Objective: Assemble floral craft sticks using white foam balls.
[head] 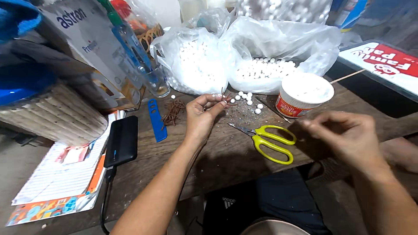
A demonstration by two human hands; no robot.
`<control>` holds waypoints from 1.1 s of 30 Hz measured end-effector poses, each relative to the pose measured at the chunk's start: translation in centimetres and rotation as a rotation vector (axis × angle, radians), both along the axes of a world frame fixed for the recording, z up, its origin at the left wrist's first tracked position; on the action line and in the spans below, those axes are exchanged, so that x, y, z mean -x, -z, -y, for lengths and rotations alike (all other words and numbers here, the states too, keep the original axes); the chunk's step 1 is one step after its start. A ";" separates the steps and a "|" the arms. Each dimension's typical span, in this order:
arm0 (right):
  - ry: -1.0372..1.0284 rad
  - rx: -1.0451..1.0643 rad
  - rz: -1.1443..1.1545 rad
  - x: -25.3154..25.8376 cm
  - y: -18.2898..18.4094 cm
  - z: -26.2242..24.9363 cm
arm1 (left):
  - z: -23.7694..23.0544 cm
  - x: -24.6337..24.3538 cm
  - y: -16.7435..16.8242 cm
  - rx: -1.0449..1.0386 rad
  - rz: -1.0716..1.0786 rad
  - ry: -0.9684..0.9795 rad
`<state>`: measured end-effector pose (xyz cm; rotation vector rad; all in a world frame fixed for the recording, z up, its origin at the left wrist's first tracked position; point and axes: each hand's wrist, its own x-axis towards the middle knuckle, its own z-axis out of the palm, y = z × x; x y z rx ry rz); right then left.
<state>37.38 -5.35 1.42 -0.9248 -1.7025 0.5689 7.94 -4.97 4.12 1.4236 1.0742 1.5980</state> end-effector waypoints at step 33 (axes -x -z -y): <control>0.104 0.082 -0.526 -6.8 -5.0 -2.9 | -1.9 -7.7 0.3 -0.335 -0.335 -0.009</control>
